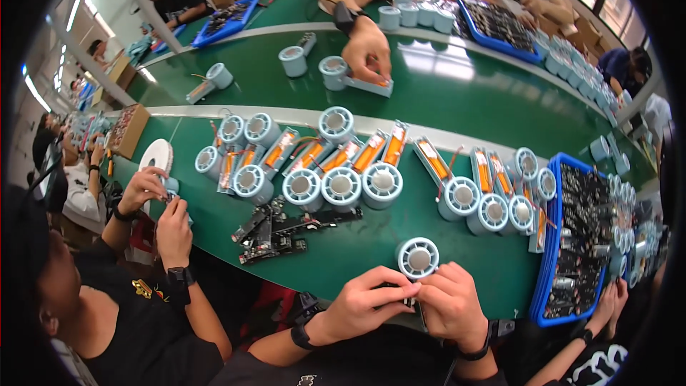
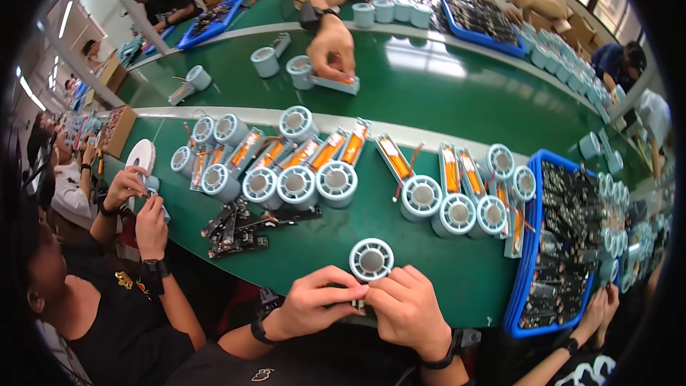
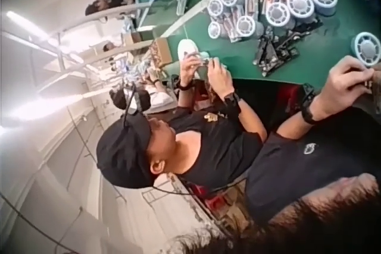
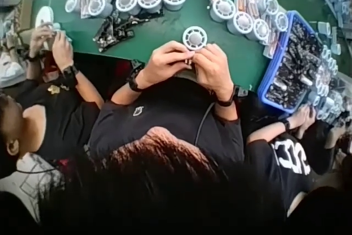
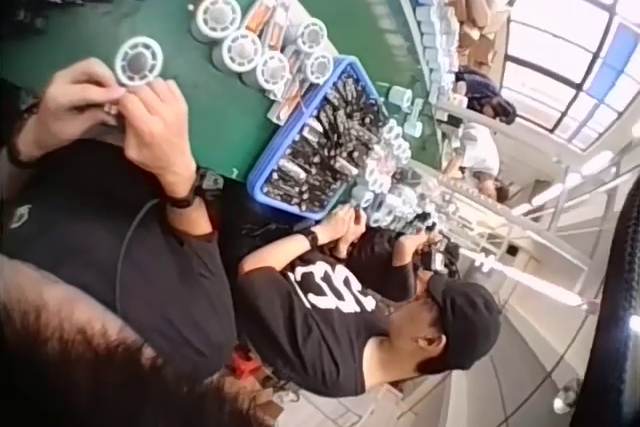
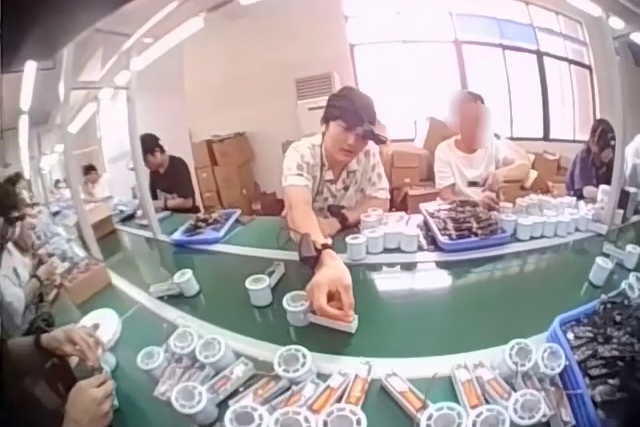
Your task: The person picks up a circuit board from a blue tray and aligns it with the internal components of a handheld fan. They then connect the wiring from the battery and motor to the board before setting the assembly back onto the green work surface.
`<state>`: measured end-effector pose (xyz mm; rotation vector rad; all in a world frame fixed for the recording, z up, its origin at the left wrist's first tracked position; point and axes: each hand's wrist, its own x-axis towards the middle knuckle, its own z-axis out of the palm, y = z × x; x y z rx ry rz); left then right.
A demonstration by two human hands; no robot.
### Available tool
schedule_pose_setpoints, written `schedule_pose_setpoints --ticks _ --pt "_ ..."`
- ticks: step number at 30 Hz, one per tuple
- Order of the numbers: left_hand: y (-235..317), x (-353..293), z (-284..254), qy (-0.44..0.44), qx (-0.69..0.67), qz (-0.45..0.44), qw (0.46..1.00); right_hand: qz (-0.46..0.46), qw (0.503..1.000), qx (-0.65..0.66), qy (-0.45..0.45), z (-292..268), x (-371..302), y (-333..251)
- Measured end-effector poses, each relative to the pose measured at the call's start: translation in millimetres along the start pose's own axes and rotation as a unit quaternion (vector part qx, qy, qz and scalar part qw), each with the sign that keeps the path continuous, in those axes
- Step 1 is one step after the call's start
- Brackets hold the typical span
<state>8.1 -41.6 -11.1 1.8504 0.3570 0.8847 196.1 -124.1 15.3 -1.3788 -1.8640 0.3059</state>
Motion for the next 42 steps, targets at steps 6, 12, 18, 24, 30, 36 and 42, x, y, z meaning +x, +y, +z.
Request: schedule_pose_setpoints --ticks 6,12,18,24,30,36,42 --pt "6 4 4 0.024 0.046 0.038 0.998 0.015 0.999 0.032 -0.008 -5 1 -6" --pt "-3 0 7 0.080 0.087 0.086 0.989 0.104 0.991 0.089 0.000 3 -3 -19" --pt "-6 -1 20 0.142 0.092 0.095 0.981 0.109 0.994 0.004 0.030 19 -24 -15" --pt "-2 -11 20 0.137 0.026 0.107 0.984 0.050 0.996 0.062 0.047 2 0 -36" --pt "-5 -10 2 0.128 0.079 0.102 0.983 0.233 0.955 0.007 0.183 18 -30 -4" --pt "4 -4 -8 0.142 0.180 0.106 0.968 0.203 0.957 0.015 0.208 32 -24 -11" --pt "-4 -16 0 0.106 0.065 0.086 0.989 0.126 0.981 0.001 0.145 33 -23 -23"
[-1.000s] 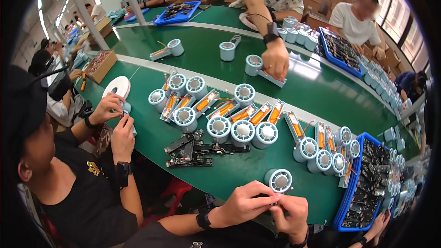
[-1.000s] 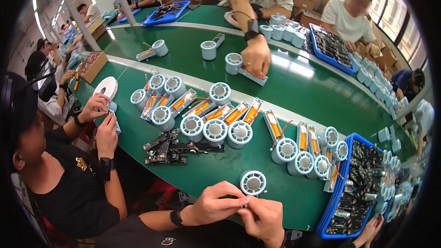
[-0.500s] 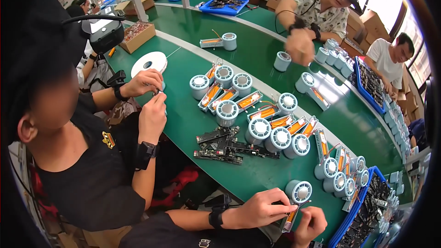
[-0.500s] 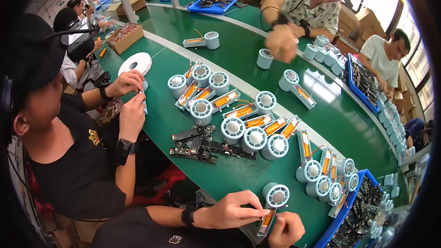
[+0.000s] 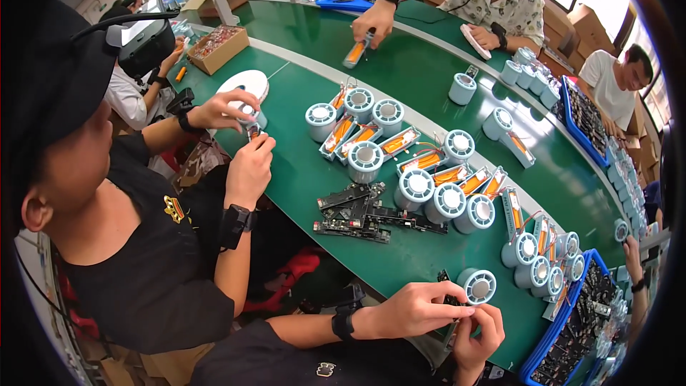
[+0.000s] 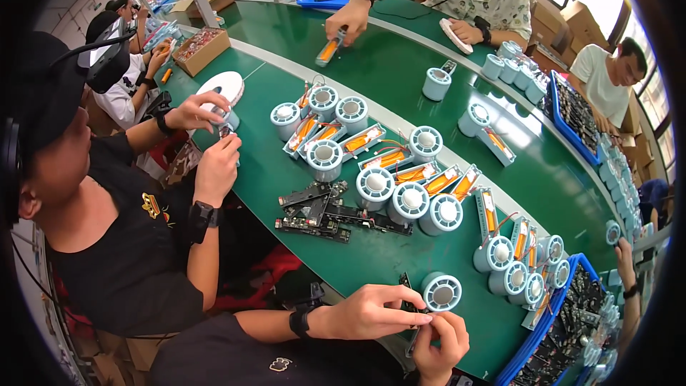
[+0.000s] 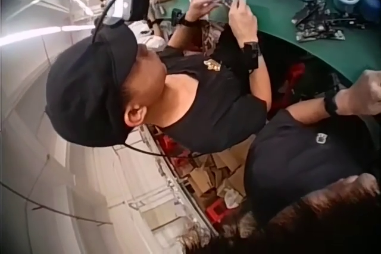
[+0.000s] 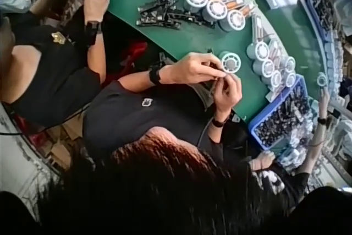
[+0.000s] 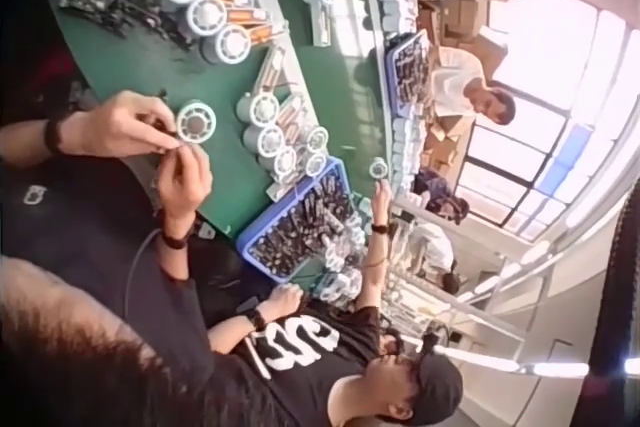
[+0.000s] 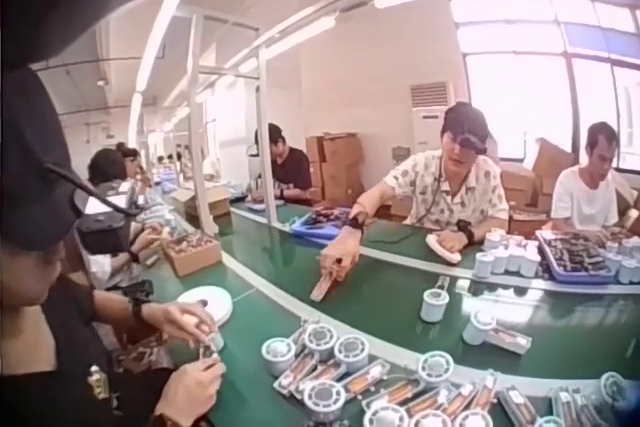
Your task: The person picks up a circuit board from a blue tray and aligns it with the internal components of a handheld fan. They then connect the wiring from the battery and motor to the board before setting the assembly back onto the green work surface.
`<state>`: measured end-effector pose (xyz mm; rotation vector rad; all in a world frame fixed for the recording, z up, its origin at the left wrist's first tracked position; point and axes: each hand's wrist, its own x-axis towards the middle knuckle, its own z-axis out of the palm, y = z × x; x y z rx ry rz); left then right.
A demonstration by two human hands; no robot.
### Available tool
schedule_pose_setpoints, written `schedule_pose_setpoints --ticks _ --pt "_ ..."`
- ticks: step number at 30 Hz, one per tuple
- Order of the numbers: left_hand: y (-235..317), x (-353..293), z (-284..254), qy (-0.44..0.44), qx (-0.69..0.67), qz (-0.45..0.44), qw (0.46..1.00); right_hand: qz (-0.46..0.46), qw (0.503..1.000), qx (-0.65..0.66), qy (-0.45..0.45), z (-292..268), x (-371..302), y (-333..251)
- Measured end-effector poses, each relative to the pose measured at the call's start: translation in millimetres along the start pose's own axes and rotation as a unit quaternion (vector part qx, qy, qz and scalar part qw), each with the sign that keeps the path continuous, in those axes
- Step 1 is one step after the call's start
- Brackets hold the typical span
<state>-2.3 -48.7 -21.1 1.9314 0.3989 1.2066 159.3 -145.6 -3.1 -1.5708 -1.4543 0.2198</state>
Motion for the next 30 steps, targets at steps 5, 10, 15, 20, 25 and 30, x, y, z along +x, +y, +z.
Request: schedule_pose_setpoints --ticks 5,10,15,20,25,30 --pt "-9 0 0 -0.012 0.001 0.022 1.000 -0.080 0.996 -0.025 -0.001 -2 6 13" --pt "2 5 -8 -0.040 0.012 -0.034 0.999 -0.082 0.996 -0.024 -0.023 -6 15 13" --pt "-1 6 -10 -0.082 -0.020 -0.123 0.989 -0.088 0.995 0.000 -0.047 -10 13 22" --pt "-3 7 -11 -0.088 -0.033 -0.075 0.993 -0.085 0.995 0.018 -0.039 -6 14 20" --pt "8 12 -13 -0.112 -0.043 -0.089 0.989 -0.098 0.994 0.015 -0.045 -9 17 16" --pt "5 18 -11 -0.132 0.001 -0.027 0.991 -0.137 0.990 -0.012 -0.032 -8 14 26"
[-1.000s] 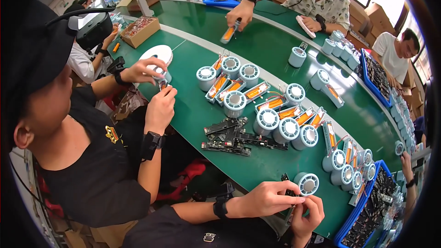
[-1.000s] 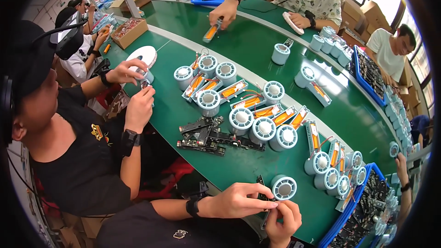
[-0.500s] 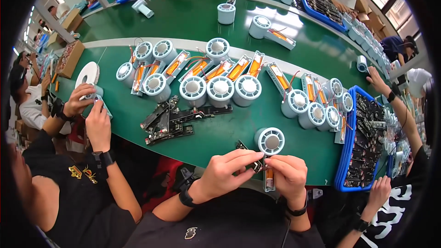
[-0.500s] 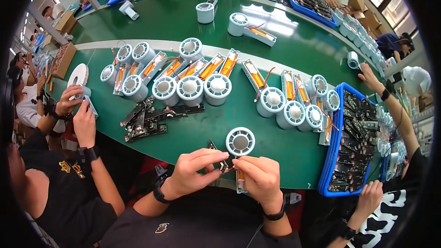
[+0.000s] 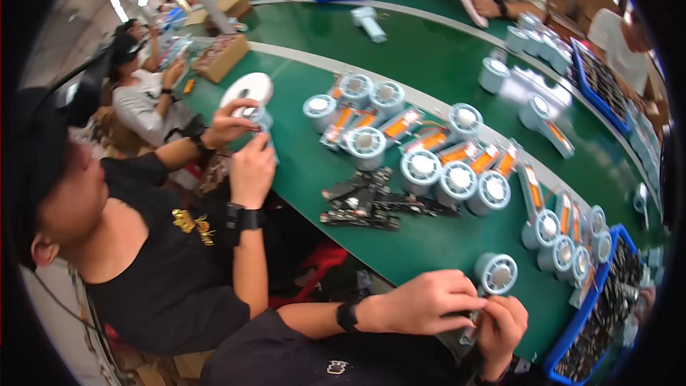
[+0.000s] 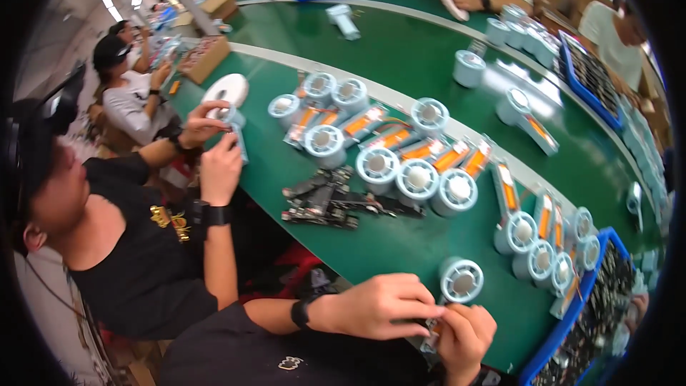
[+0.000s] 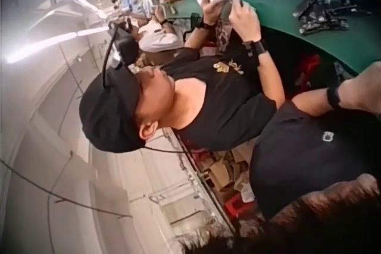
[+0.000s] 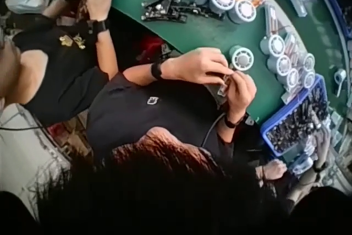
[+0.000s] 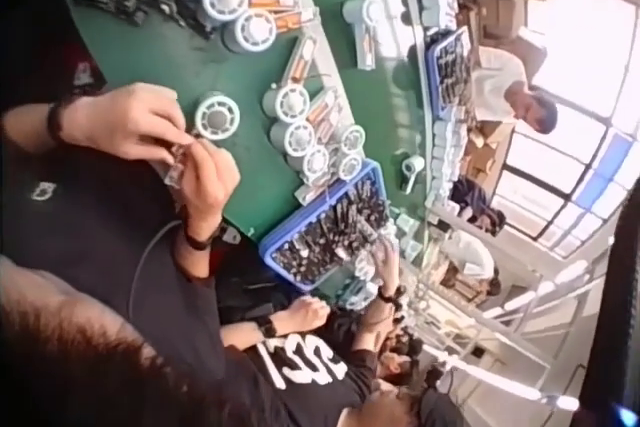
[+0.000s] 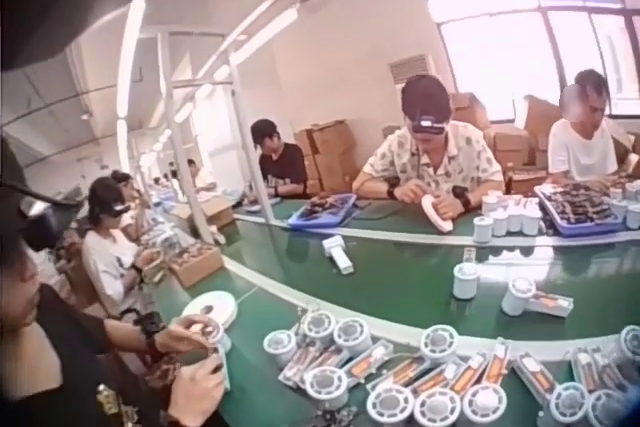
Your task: The person picks up a circuit board from a blue tray and aligns it with the internal components of a handheld fan. They then connect the wiring from the battery and motor to the board before setting the assembly back onto the green work surface.
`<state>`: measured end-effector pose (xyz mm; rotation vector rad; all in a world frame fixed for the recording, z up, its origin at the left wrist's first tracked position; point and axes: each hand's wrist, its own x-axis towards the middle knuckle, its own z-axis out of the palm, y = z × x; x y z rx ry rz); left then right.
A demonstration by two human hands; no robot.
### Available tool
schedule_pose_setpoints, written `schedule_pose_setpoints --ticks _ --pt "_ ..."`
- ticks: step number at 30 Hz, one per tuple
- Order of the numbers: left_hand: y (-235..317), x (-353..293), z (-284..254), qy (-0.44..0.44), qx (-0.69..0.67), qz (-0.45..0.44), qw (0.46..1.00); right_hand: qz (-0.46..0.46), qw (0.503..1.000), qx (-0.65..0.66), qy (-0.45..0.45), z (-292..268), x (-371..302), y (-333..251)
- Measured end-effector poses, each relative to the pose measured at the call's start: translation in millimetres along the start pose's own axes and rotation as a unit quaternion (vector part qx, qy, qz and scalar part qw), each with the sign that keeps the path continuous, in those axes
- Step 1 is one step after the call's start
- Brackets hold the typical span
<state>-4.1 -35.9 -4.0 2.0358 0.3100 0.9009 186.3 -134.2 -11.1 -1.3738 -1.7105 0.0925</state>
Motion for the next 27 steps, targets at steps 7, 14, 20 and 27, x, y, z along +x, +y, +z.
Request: schedule_pose_setpoints --ticks 7,14,20,27 --pt "6 0 5 -0.030 -0.024 -0.024 0.999 0.013 1.000 0.017 -0.023 -15 -7 -4" --pt "4 4 9 -0.019 -0.165 -0.081 0.983 -0.029 0.999 0.016 0.005 -11 -3 4" --pt "0 9 7 -0.056 -0.181 -0.113 0.975 -0.063 0.998 -0.014 0.012 -12 1 4" --pt "5 12 5 -0.099 -0.169 -0.132 0.972 -0.079 0.997 -0.026 0.007 -14 6 -1"
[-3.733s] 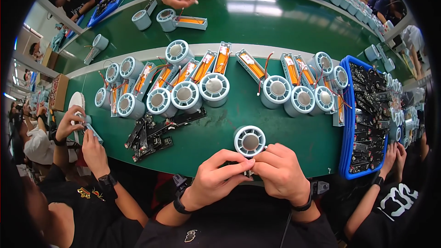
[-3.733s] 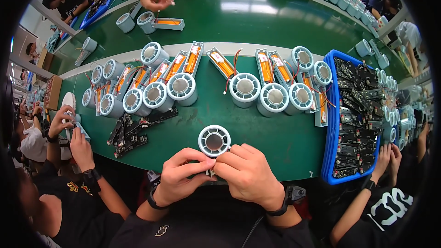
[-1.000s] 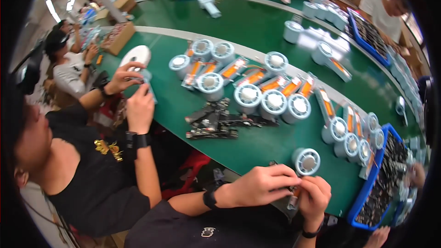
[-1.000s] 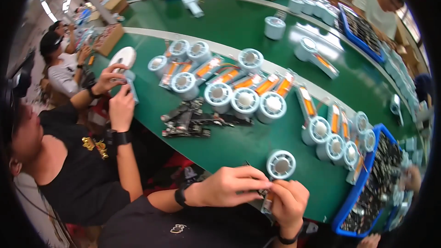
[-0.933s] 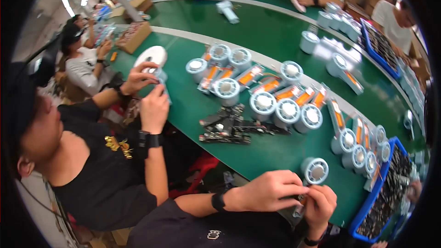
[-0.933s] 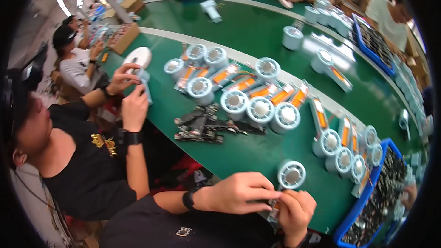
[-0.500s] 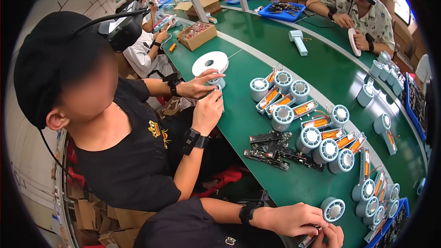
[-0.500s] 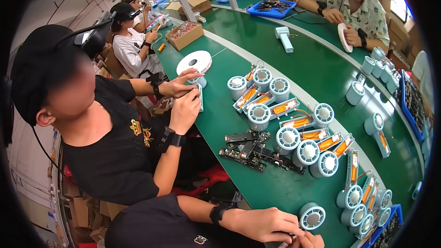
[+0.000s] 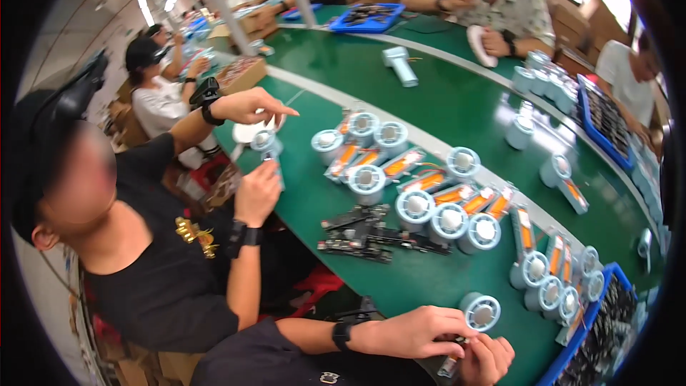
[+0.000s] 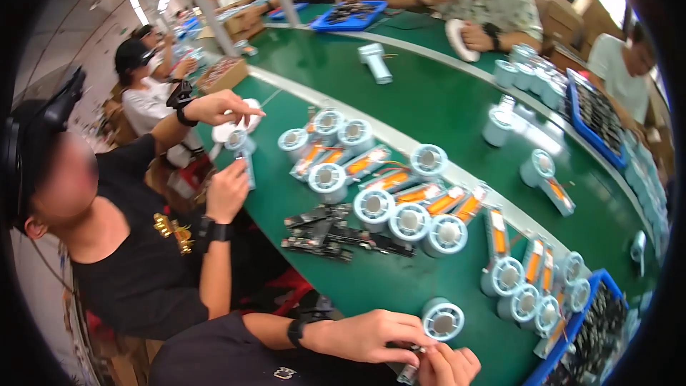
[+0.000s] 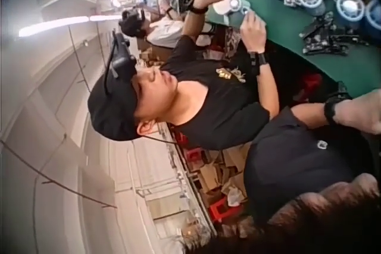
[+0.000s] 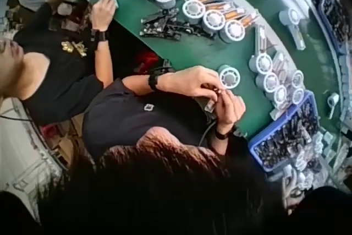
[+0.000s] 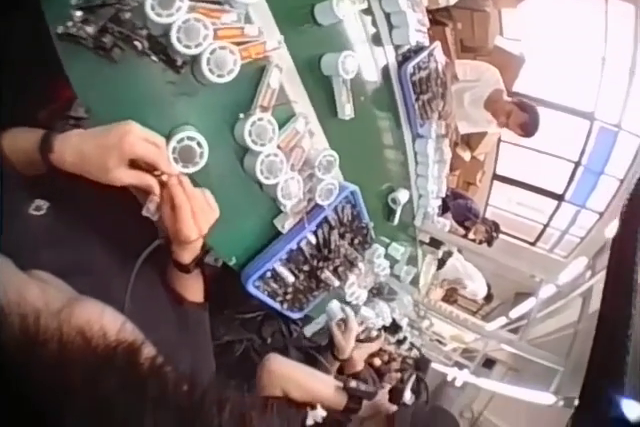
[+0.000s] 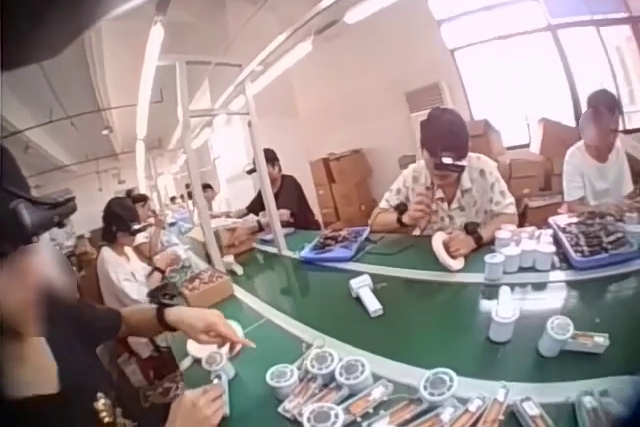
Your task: The person picks up a circuit board from a blue tray and aligns it with the internal components of a handheld fan. They then connect the wiring from the battery and motor to the board before setting the assembly back onto the green work surface.
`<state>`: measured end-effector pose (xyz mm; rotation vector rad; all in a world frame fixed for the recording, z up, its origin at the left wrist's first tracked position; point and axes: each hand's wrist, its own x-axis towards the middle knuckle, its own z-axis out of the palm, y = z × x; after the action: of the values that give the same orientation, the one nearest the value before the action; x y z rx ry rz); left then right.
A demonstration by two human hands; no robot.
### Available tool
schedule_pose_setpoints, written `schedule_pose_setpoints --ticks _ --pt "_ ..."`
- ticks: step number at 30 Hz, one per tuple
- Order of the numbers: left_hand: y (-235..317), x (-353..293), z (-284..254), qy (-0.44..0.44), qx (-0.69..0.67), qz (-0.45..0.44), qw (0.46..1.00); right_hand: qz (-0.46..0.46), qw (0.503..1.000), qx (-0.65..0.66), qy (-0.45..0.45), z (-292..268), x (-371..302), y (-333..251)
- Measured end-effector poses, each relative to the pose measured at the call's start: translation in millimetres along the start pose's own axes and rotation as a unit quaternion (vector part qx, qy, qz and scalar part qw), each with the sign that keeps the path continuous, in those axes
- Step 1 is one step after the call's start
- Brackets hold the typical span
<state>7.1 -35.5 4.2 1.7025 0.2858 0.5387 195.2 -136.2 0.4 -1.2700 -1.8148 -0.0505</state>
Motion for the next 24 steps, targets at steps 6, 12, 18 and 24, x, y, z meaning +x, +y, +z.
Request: schedule_pose_setpoints --ticks 6,12,18,24 --pt "2 -2 3 0.025 0.060 -0.003 0.998 0.039 0.999 -0.003 0.018 5 -6 -6" --pt "13 -4 10 0.027 0.142 -0.015 0.989 0.061 0.998 -0.015 0.018 6 -7 -3" --pt "13 1 3 -0.009 0.077 -0.033 0.996 0.087 0.995 0.040 0.012 4 -9 4" --pt "17 7 4 -0.020 0.075 -0.037 0.996 0.107 0.992 0.063 0.028 5 -7 5"
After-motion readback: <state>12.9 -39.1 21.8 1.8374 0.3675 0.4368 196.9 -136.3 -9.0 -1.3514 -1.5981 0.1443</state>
